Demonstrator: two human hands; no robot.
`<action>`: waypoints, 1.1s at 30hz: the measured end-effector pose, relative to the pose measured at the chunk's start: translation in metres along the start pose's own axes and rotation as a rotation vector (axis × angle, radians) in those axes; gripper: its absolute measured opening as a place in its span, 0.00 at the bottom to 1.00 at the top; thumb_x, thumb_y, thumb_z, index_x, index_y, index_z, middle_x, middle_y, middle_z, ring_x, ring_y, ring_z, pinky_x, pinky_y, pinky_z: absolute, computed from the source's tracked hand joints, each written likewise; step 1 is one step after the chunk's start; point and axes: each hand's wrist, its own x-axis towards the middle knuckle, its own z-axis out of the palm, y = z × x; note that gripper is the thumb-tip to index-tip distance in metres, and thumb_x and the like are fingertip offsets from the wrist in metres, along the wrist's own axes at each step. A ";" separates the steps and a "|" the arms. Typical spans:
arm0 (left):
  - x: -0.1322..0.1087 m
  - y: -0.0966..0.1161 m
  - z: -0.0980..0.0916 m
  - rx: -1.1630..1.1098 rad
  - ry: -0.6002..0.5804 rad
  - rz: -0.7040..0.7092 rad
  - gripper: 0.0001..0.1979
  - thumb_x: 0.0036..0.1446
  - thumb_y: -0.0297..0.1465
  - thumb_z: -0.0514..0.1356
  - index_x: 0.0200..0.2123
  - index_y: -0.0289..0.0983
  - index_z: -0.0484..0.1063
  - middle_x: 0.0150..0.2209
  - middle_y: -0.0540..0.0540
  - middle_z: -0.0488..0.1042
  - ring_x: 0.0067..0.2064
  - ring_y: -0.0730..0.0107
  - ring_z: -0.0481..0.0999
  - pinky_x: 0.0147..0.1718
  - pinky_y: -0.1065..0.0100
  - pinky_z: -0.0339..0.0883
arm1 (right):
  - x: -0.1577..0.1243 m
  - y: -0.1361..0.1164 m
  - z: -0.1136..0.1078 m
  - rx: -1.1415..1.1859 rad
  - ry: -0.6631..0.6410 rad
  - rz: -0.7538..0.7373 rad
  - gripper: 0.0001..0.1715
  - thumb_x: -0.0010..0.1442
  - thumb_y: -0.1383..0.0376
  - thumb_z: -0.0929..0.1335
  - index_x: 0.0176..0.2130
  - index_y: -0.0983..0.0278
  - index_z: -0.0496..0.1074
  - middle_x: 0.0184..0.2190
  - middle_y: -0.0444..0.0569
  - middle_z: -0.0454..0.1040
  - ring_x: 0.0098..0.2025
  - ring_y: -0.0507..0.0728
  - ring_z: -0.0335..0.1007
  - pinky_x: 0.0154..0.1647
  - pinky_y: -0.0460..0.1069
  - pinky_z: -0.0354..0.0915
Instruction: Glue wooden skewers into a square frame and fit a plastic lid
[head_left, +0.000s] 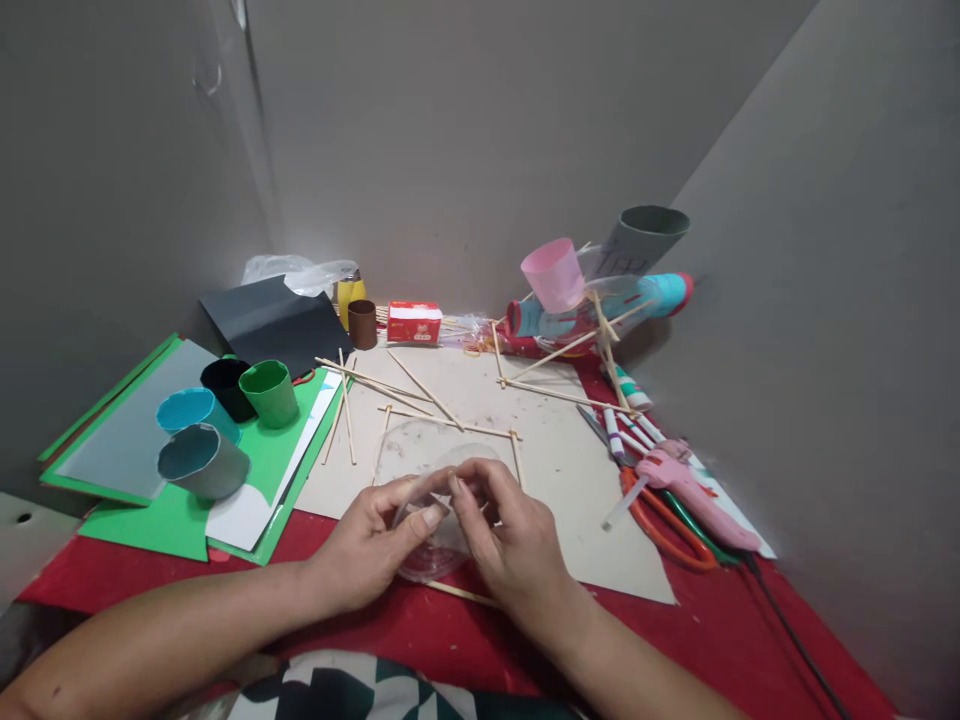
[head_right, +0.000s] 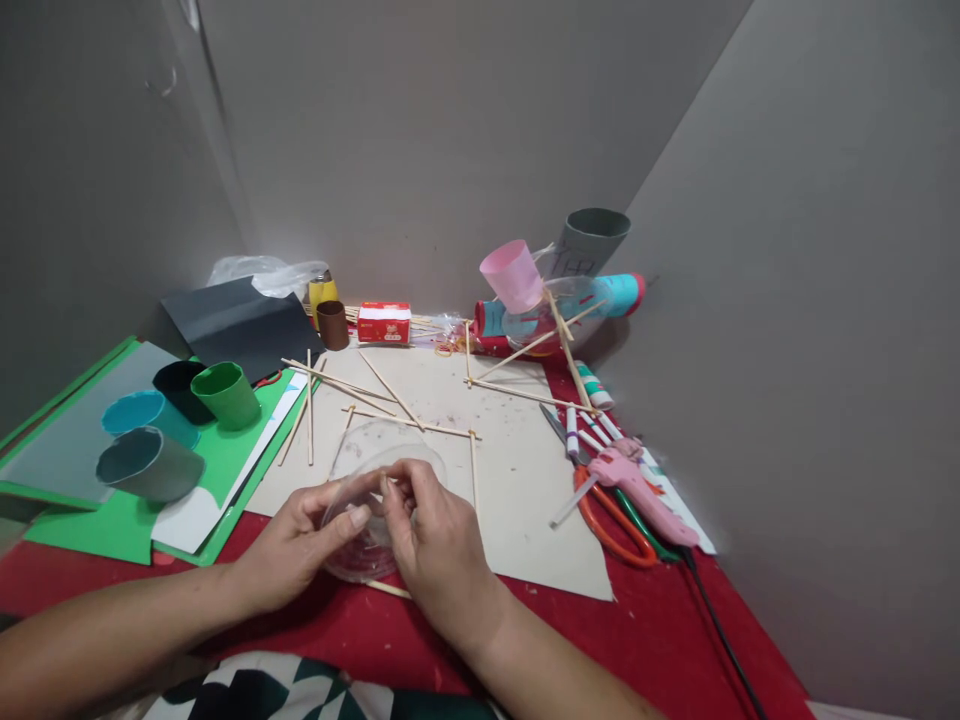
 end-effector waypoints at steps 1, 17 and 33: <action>0.000 0.000 0.000 0.014 0.011 0.004 0.20 0.61 0.34 0.57 0.57 0.42 0.70 0.55 0.45 0.72 0.57 0.58 0.68 0.59 0.58 0.57 | 0.000 -0.001 0.000 -0.028 0.019 -0.033 0.04 0.65 0.68 0.62 0.41 0.61 0.64 0.31 0.46 0.75 0.31 0.53 0.74 0.32 0.46 0.67; -0.003 0.000 0.004 0.088 0.090 0.055 0.16 0.60 0.32 0.57 0.50 0.40 0.75 0.45 0.45 0.76 0.51 0.62 0.71 0.55 0.64 0.59 | 0.006 -0.008 -0.001 0.061 0.015 0.058 0.05 0.62 0.68 0.64 0.34 0.62 0.69 0.26 0.45 0.75 0.26 0.52 0.71 0.28 0.45 0.66; 0.017 -0.011 -0.016 -0.334 0.212 -0.166 0.12 0.55 0.36 0.63 0.37 0.32 0.73 0.36 0.43 0.76 0.35 0.72 0.73 0.32 0.73 0.66 | 0.022 0.017 -0.022 0.299 0.091 0.355 0.20 0.58 0.55 0.68 0.47 0.63 0.71 0.40 0.52 0.77 0.42 0.58 0.72 0.40 0.49 0.68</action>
